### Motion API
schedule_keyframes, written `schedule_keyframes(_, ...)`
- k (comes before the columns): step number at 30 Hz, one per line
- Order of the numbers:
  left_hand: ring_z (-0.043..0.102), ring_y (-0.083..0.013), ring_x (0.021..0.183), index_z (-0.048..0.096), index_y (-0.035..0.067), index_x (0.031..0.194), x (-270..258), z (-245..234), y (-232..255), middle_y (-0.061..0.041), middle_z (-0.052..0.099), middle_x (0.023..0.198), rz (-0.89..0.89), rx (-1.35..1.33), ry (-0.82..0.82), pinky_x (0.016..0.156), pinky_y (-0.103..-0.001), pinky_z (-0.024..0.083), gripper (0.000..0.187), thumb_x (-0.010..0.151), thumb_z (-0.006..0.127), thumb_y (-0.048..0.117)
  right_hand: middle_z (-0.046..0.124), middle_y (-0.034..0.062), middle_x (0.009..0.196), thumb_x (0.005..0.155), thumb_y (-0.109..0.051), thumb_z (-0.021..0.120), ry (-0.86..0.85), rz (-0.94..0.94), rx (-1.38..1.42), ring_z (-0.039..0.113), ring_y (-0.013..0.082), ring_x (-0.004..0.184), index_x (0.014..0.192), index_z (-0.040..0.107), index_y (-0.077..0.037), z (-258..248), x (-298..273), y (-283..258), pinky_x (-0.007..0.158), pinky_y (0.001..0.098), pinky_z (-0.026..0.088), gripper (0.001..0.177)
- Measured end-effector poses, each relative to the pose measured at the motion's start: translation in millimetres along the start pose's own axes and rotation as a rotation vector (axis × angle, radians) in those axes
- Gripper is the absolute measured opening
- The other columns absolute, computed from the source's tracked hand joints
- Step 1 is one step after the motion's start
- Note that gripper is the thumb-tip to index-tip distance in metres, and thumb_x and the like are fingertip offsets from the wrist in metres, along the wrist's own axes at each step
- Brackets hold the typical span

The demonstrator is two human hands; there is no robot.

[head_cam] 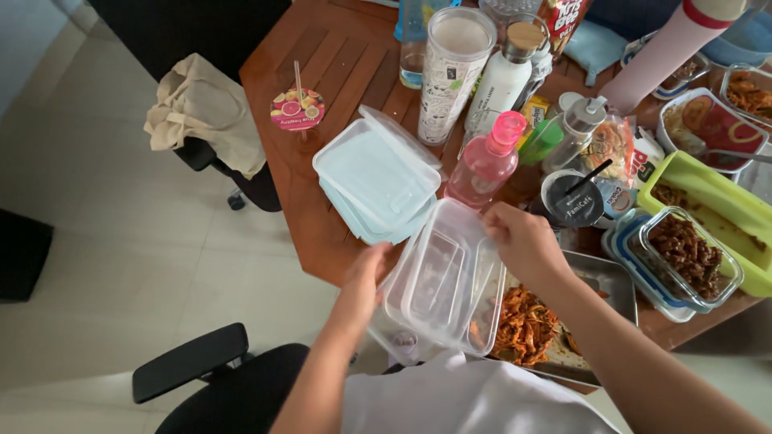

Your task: Packing cooked food from trays into plastic storage containers.

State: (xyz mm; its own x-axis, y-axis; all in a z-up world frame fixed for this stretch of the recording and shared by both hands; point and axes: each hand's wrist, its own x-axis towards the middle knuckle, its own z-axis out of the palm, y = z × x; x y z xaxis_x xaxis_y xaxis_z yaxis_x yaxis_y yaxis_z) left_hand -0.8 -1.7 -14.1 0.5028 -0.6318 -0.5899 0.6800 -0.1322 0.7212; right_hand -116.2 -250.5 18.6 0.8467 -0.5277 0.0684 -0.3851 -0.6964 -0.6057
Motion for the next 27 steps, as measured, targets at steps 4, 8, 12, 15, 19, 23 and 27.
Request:
schedule_keyframes(4,0.067,-0.0287,0.124,0.061,0.009,0.14,18.7,-34.1,-57.7,-0.014,0.07,0.133,0.393,0.425,0.452,0.106,-0.04,0.05,0.058,0.09,0.055,0.037,0.076,0.0086,0.091,0.091,-0.005,0.062,-0.065,0.223,-0.006,0.072,0.0258,0.073,0.103,0.068,-0.008,-14.3,-5.5,-2.2,0.067,0.0434,0.056,0.014)
schedule_keyframes(8,0.062,-0.0387,0.115,0.059,0.007,0.125,16.5,-48.2,-82.3,-0.02,0.066,0.122,0.411,0.959,0.441,0.093,-0.047,0.05,0.051,0.08,0.076,0.024,0.073,0.0109,0.085,0.088,-0.003,0.062,-0.059,0.265,0.112,0.073,0.022,0.068,0.101,0.068,-0.006,-13.8,-1.0,21.1,0.06,0.0389,0.06,0.015)
schedule_keyframes(12,0.069,-0.0382,0.098,0.067,0.01,0.094,20.0,-55.1,-81.8,-0.014,0.074,0.095,0.22,1.113,0.486,0.084,-0.049,0.055,0.016,0.086,0.068,0.023,0.07,0.0106,0.084,0.089,-0.003,0.062,-0.097,0.33,0.103,0.073,0.0199,0.064,0.099,0.067,-0.004,-11.5,1.3,24.2,0.057,0.0379,0.06,0.011)
schedule_keyframes(15,0.074,-0.0336,0.076,0.063,0.007,0.084,-14.9,-69.5,-17.1,-0.015,0.072,0.081,0.111,1.136,0.356,0.068,-0.045,0.059,0.013,0.078,0.07,0.016,0.069,0.0106,0.083,0.087,-0.001,0.062,-0.145,0.363,0.204,0.073,0.0215,0.065,0.097,0.067,-0.005,-8.2,-3.3,31.4,0.054,0.0398,0.061,0.012)
schedule_keyframes(19,0.074,-0.0244,0.063,0.06,0.007,0.089,-74.0,-64.9,77.8,-0.012,0.072,0.079,-0.268,1.064,0.319,0.058,-0.037,0.061,0.015,0.081,0.072,0.011,0.07,0.0109,0.08,0.086,0.0,0.06,-0.163,0.299,0.158,0.073,0.0222,0.064,0.096,0.067,-0.005,8.2,-4.1,48.1,0.055,0.0394,0.061,0.014)
schedule_keyframes(23,0.079,-0.0236,0.07,0.06,0.004,0.097,-112.7,-70.3,132.3,-0.012,0.074,0.082,-0.348,1.052,0.391,0.065,-0.037,0.061,0.014,0.086,0.067,0.009,0.069,0.0116,0.078,0.079,0.006,0.059,-0.22,0.341,0.092,0.074,0.0239,0.062,0.093,0.063,-0.004,9.1,-6.9,23.3,0.056,0.0386,0.06,0.018)
schedule_keyframes(27,0.078,-0.0242,0.074,0.058,-0.001,0.11,-140.5,-58.1,172.4,-0.019,0.079,0.09,-0.313,1.01,0.444,0.066,-0.036,0.059,0.022,0.091,0.065,0.006,0.069,0.0124,0.078,0.083,0.003,0.056,-0.243,0.367,0.118,0.073,0.0271,0.059,0.092,0.061,-0.004,10.6,-0.3,-8.1,0.056,0.0406,0.058,0.012)
